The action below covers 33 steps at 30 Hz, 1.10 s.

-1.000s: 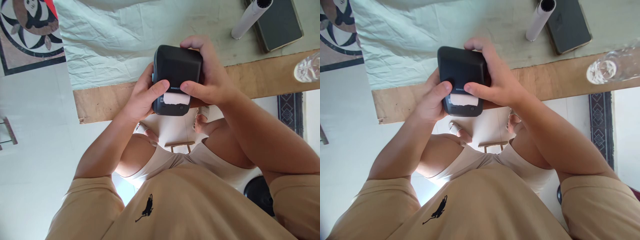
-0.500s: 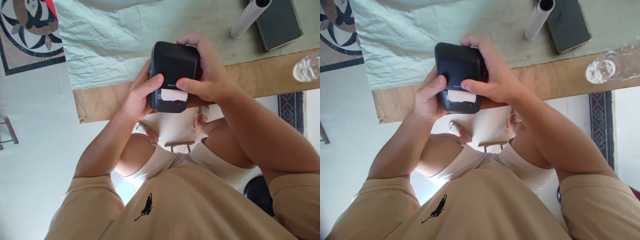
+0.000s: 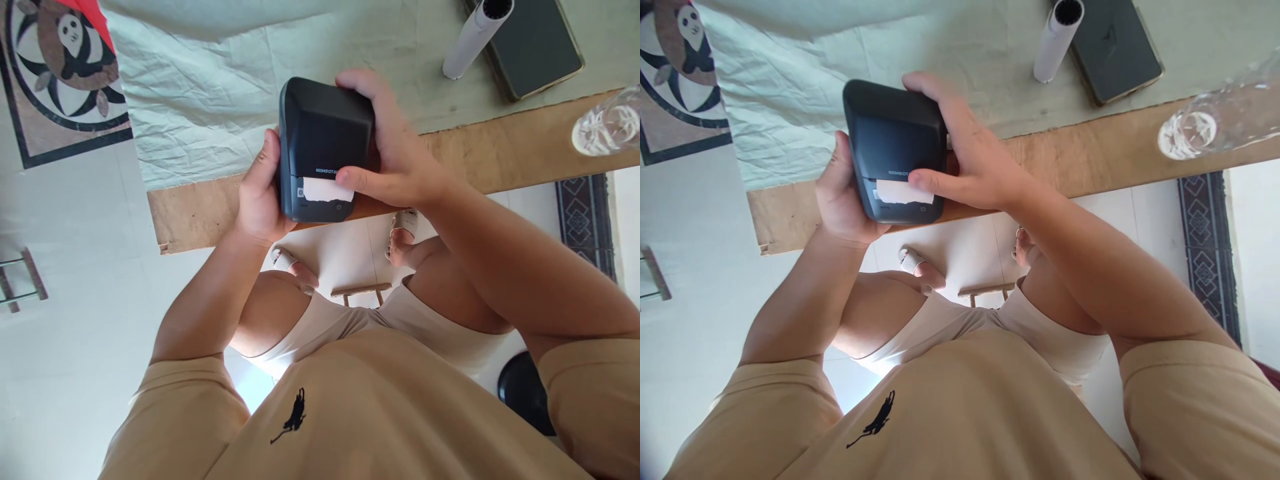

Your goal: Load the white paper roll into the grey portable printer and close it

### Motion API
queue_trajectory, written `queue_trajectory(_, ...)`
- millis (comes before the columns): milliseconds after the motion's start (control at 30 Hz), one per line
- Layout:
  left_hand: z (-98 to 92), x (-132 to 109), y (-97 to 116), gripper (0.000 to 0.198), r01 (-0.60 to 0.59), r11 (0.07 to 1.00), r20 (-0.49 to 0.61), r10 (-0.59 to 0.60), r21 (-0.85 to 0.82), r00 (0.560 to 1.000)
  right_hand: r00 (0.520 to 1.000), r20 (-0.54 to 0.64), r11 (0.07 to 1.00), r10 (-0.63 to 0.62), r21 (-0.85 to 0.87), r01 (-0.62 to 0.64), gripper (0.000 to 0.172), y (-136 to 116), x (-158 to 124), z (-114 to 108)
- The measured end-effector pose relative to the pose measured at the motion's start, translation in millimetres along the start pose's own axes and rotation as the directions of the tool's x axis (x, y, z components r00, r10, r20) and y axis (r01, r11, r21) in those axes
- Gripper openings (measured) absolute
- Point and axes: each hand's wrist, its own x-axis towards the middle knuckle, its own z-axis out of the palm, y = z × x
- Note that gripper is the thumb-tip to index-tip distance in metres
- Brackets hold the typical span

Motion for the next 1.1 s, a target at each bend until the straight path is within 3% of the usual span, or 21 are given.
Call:
queue_trajectory(167,-13.0,5,-8,0.03,-0.181,0.978,-0.026,0.185,0.103,0.982,1.0,0.002,1.0,-0.013,-0.006,0.013,0.093,0,0,1)
queue_trajectory(333,-11.5,6,-8,0.033,-0.138,0.985,-0.011,0.14,0.105,0.99,0.998,-0.009,0.995,0.056,-0.08,-0.056,0.087,-8,0,-3)
queue_trajectory(433,-12.5,6,-9,0.043,-0.188,0.975,0.076,0.18,0.119,0.981,0.99,-0.135,0.971,0.05,-0.225,-0.08,0.082,-17,-3,-7)
queue_trajectory(567,-19.6,8,-12,0.035,-0.222,0.964,0.083,0.212,0.145,0.974,0.925,-0.372,0.947,-0.073,-0.316,-0.052,0.053,-34,-6,-11)
queue_trajectory(700,-20.9,7,-12,0.033,-0.208,0.965,0.105,0.193,0.157,0.975,0.89,-0.457,0.98,0.008,-0.172,-0.097,0.024,-45,-4,-10)
queue_trajectory(833,-17.8,4,-11,0.03,-0.199,0.96,0.102,0.181,0.199,0.978,0.799,-0.594,0.987,-0.094,-0.164,-0.006,0.026,-46,0,-5)
queue_trajectory(900,-17.6,2,-12,0.033,-0.222,0.938,0.112,0.199,0.267,0.974,0.837,-0.537,0.935,-0.109,-0.341,-0.097,0.024,-49,0,-1)
queue_trajectory(1000,-19.7,1,-13,0.04,-0.29,0.88,0.177,0.239,0.377,0.955,0.927,-0.374,0.732,0.035,-0.622,-0.279,0.015,-58,-1,3)
queue_trajectory(1100,-21.6,0,-13,0.043,-0.342,0.838,0.243,0.259,0.425,0.935,0.938,-0.302,0.622,0.171,-0.705,-0.341,0.015,-64,-3,6)
